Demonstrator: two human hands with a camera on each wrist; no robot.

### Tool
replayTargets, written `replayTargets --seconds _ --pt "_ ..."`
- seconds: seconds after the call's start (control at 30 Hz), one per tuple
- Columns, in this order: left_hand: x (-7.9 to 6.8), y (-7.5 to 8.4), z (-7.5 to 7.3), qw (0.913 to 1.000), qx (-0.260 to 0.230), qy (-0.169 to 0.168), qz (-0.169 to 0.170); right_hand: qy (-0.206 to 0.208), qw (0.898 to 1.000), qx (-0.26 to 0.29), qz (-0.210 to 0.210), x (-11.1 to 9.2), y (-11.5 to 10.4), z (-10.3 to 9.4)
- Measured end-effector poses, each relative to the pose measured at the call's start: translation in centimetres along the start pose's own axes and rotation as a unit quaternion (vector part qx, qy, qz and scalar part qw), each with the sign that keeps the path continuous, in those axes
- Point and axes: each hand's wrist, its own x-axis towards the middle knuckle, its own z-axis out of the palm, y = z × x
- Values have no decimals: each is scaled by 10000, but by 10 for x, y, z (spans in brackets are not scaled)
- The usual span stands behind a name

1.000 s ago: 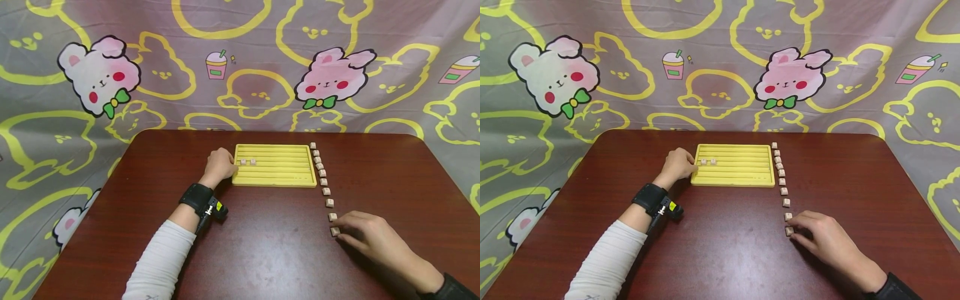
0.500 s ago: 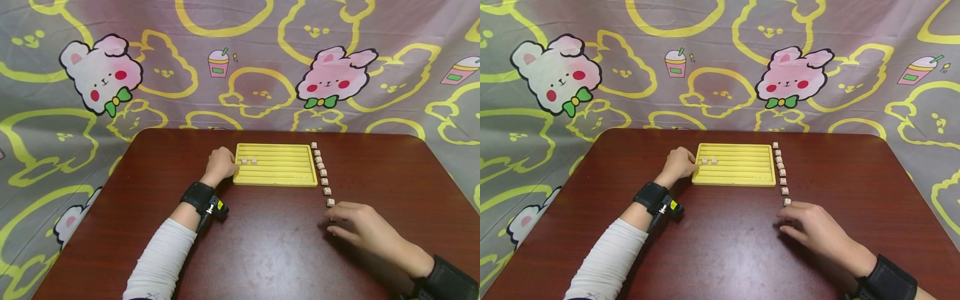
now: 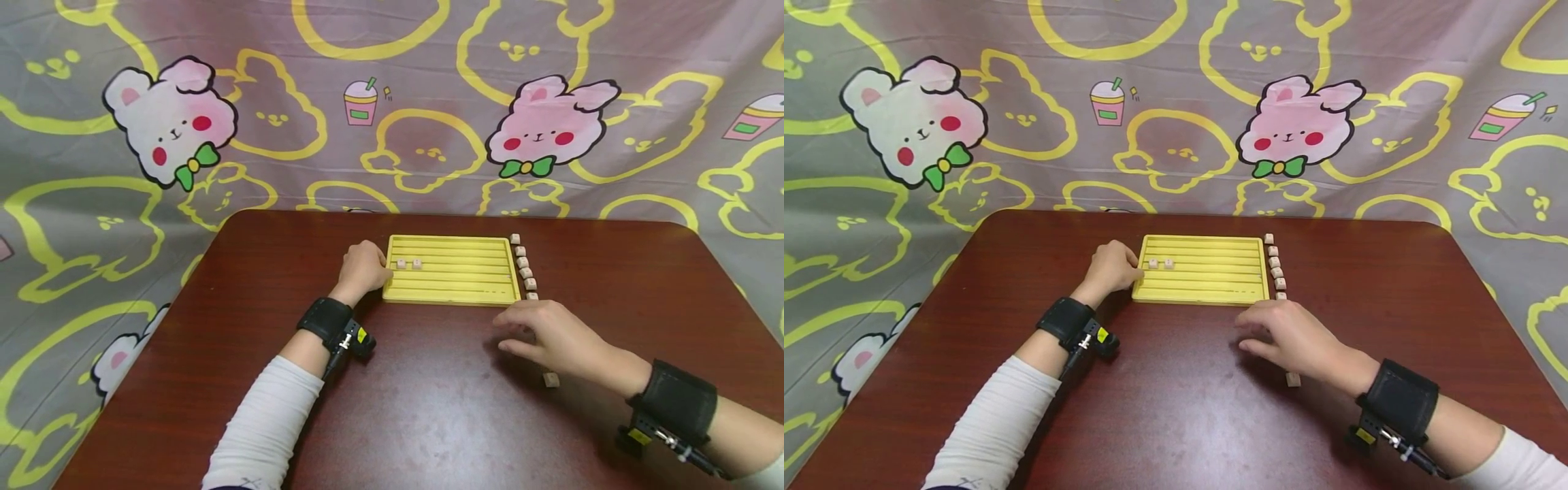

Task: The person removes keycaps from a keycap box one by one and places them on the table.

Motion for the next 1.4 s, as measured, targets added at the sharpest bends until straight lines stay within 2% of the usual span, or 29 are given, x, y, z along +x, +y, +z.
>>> replayTargets --seconds 0.27,0.53,0.7,0.97,1.23,1.4 --pt "0 -1 0 9999 -32 97 26 -287 9996 17 -46 34 4 4" --pt "-2 -1 3 9998 -68 133 123 -325 9993 -206 -35 63 13 11" --pt "-2 0 2 10000 -76 61 20 -321 9992 -228 68 82 19 14" --pt "-2 0 1 9999 -28 65 -77 -357 9993 -96 -19 116 21 24" --pt "-2 -1 2 9999 -128 35 -56 -580 9980 -23 260 139 23 33" --pt "-2 -1 1 9999 -81 36 -66 -481 9984 -18 285 152 23 40"
